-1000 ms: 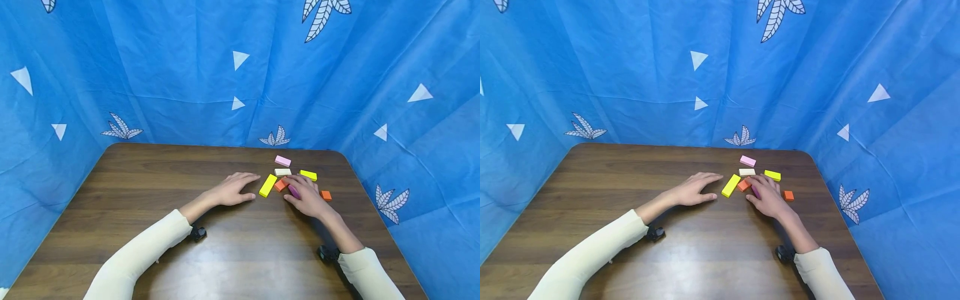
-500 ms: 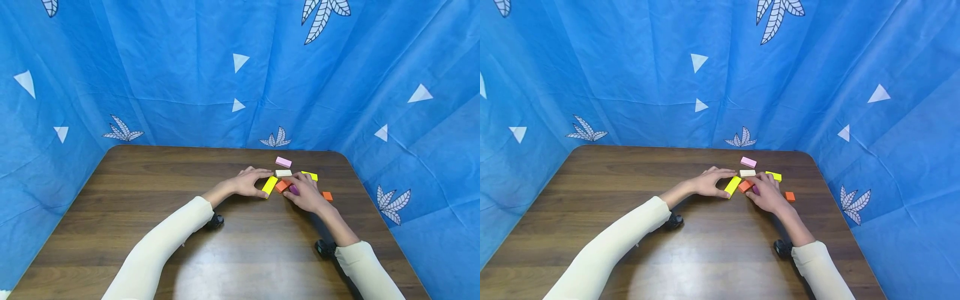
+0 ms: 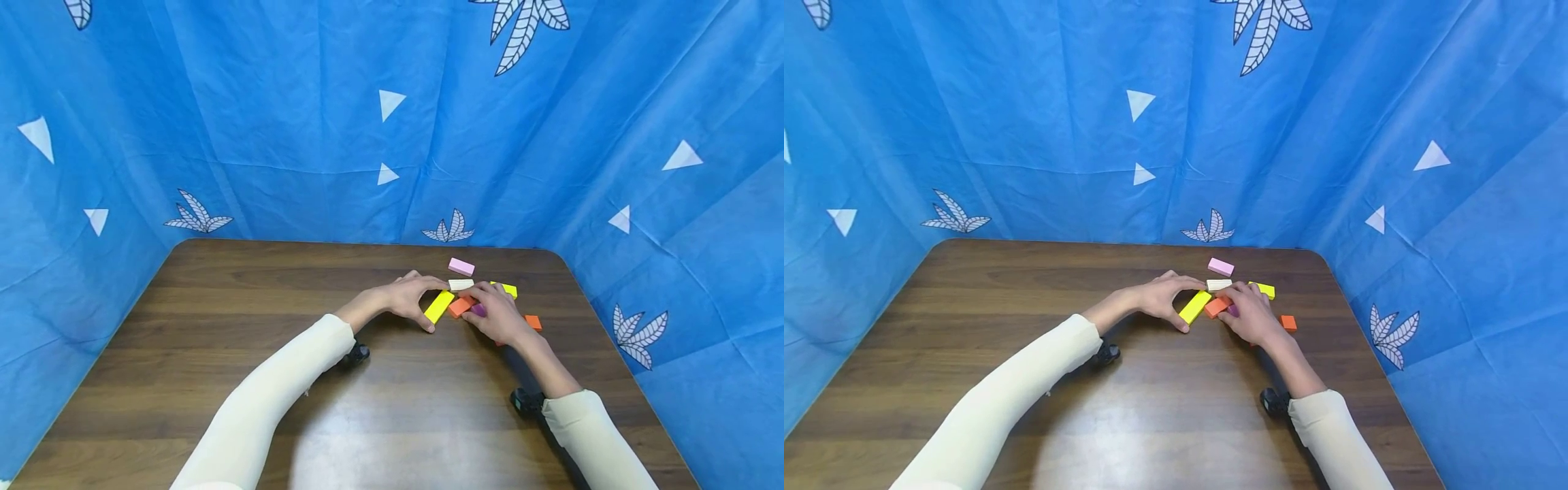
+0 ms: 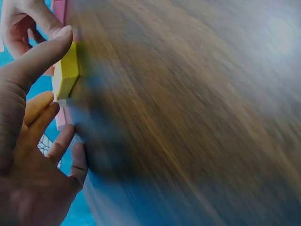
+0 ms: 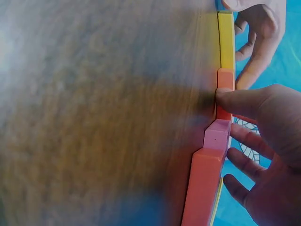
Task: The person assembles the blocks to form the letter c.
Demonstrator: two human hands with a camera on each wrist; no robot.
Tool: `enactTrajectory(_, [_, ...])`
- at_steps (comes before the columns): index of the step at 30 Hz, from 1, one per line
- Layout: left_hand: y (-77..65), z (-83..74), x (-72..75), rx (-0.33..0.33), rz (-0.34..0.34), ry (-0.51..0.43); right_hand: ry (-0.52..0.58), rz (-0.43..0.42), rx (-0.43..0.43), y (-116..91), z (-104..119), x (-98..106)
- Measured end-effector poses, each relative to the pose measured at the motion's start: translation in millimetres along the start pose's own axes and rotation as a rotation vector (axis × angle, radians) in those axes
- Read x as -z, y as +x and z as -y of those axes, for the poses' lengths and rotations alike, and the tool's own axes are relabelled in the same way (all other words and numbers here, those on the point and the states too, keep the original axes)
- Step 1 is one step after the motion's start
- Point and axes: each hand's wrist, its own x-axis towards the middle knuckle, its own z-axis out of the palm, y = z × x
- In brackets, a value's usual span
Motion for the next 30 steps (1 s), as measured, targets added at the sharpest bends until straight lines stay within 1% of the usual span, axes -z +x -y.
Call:
enactTrajectory(5, [1.6, -2.2, 1.1, -0.011, 0.010, 0.014, 0.014, -0.012, 0.009, -0.1, -0.4, 0.2])
enactTrajectory(10, [3.1, -2.3, 2.3, -0.013, -0.013, 0.014, 0.031, -0.004, 0.023, 0.6, -0.2, 0.4])
enactTrajectory(16, [3.2, 3.0, -2.1, 0.003, -0.040, 0.024, 0.043, -0.004, 0.040, 0.5, -4.4, -3.2])
enactTrajectory(20, [-2.7, 8.0, -2.3, 0.026, -0.063, 0.031, 0.088, -0.022, 0.051, 1.6, -7.3, -5.4])
enactTrajectory(24, [-10.4, 12.9, -1.8, 0.037, -0.086, 0.043, 0.119, -0.047, 0.055, 2.7, -9.0, -6.1])
enactTrajectory(27, [-17.6, 15.4, -1.3, 0.036, -0.089, 0.050, 0.136, -0.044, 0.029, 3.6, -7.3, -4.9])
enactTrajectory(30, [-25.9, 17.6, -0.5, 0.046, -0.091, 0.048, 0.158, -0.023, 0.004, 4.9, -3.7, -3.2])
